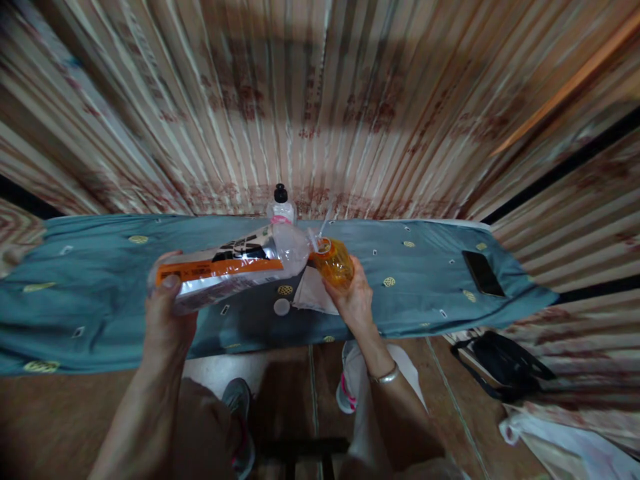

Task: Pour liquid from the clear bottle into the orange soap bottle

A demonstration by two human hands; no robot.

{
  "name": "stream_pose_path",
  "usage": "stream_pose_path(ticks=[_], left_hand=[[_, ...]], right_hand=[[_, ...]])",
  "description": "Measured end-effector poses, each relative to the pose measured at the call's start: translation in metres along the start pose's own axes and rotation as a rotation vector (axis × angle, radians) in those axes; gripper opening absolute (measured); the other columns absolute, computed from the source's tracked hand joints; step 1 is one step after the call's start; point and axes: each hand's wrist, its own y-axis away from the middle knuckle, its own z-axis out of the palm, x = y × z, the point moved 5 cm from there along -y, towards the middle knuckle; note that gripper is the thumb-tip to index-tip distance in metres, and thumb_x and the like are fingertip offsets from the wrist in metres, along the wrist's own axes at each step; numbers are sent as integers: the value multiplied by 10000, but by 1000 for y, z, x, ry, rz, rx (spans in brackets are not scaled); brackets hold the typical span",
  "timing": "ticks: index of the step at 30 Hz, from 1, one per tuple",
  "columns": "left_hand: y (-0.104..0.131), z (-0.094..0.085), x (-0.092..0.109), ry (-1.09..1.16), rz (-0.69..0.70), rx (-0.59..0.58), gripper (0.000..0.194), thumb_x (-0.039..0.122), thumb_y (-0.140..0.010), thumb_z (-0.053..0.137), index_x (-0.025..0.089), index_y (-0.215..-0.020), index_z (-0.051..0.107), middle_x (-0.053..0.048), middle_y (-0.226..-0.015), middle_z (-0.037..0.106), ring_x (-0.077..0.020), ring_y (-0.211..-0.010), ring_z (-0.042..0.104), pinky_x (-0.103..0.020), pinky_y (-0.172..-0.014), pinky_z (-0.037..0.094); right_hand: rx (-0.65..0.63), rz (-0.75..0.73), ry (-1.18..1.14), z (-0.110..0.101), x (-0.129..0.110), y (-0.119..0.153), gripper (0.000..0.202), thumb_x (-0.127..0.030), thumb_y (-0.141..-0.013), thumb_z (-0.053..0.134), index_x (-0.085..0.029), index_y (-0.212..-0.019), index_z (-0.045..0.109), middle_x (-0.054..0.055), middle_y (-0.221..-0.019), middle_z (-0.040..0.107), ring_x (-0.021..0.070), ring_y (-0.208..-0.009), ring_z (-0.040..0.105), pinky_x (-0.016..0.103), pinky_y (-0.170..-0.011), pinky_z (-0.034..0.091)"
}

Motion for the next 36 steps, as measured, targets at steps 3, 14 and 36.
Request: stream_pose_path(ticks=[3, 14, 36], left_hand=[[-3, -5, -1, -37, -4, -35, 579, 497, -658, 917, 247, -1148, 733, -25, -977, 730, -222, -848, 684, -336, -756, 564], [-7, -2, 3, -28, 23, -32, 635, 501, -624, 930, 221, -1135, 675, -42, -1012, 704, -244, -858, 725, -393, -776, 638], [-10, 9, 6, -22, 122, -100, 594, 496, -688, 893, 194, -1156, 687, -37, -969, 705, -239, -849, 729, -376, -727, 659]], right_hand=[[14, -24, 12, 2, 1, -1, 850, -606, -725, 822, -172, -1422, 603, 186, -1307, 797, 376, -1141, 797, 523, -962, 657], [7, -72, 37, 7, 2, -5, 862, -496, -710, 846, -132, -1445, 580, 211, -1346, 778, 369, -1199, 779, 532, -1027, 638], [2, -102, 28, 6, 2, -8, 810, -512, -734, 856, -149, -1412, 600, 204, -1290, 798, 361, -1108, 804, 470, -931, 656]])
